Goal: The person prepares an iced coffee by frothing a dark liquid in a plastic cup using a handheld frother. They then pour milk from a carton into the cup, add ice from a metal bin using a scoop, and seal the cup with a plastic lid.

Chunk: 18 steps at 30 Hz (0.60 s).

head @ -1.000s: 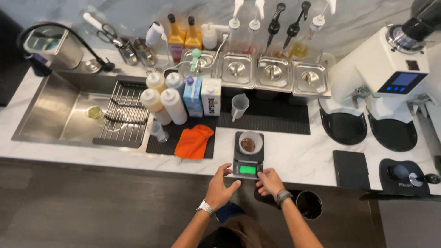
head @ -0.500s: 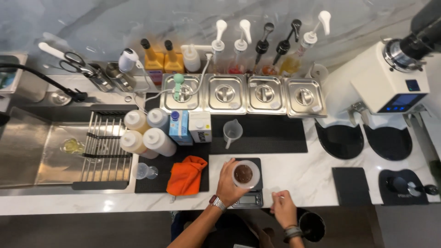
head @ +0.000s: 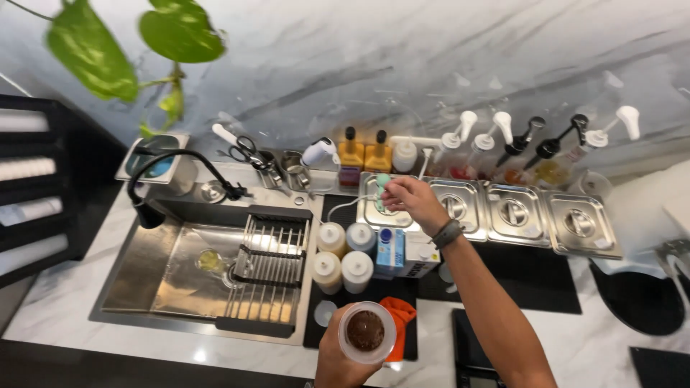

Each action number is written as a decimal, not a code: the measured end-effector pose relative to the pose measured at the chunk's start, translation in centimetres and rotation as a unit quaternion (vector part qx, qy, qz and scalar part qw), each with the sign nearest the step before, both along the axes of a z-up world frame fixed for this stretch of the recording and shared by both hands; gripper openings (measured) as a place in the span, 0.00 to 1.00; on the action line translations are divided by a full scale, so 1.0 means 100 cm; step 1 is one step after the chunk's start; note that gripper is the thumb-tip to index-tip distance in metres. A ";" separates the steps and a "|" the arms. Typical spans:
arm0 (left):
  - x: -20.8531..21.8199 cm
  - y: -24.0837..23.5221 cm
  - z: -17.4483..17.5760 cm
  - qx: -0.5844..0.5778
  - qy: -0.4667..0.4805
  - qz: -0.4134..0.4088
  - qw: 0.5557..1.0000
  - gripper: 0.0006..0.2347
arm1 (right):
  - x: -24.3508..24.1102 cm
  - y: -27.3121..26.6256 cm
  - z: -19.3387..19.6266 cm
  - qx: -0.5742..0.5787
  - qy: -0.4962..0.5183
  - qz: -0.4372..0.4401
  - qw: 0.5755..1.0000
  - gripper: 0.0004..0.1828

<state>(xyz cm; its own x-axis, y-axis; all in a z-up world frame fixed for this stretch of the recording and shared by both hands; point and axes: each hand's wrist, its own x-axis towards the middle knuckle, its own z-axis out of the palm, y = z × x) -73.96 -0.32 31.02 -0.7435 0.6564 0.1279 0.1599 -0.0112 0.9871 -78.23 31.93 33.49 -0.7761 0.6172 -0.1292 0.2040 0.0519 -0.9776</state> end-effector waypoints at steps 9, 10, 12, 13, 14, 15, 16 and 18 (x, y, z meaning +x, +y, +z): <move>-0.099 -0.074 -0.041 -0.091 0.024 0.107 0.990 0.40 | -0.249 -0.042 -0.099 -0.251 -0.130 -0.070 0.957 0.51; -0.111 -0.080 -0.038 -0.111 0.002 0.102 0.989 0.39 | -0.272 -0.032 -0.125 -0.245 -0.123 -0.156 0.949 0.45; -0.124 -0.091 -0.042 -0.093 0.010 0.122 0.988 0.39 | -0.287 -0.026 -0.131 -0.236 -0.110 -0.186 0.947 0.45; -0.131 -0.095 -0.044 -0.075 0.021 0.136 0.988 0.38 | -0.294 -0.021 -0.133 -0.229 -0.094 -0.221 0.943 0.45; -0.137 -0.103 -0.050 -0.073 0.020 0.141 0.987 0.38 | -0.302 -0.017 -0.145 -0.227 -0.095 -0.217 0.945 0.45; -0.141 -0.109 -0.055 -0.100 -0.005 0.160 0.982 0.40 | -0.308 -0.008 -0.155 -0.166 -0.081 -0.254 0.949 0.44; -0.144 -0.113 -0.062 -0.126 -0.030 0.180 0.975 0.41 | -0.313 0.002 -0.165 -0.104 -0.066 -0.290 0.949 0.43; -0.148 -0.119 -0.071 -0.122 -0.046 0.180 0.975 0.41 | -0.316 -0.002 -0.157 -0.054 -0.101 -0.285 0.952 0.32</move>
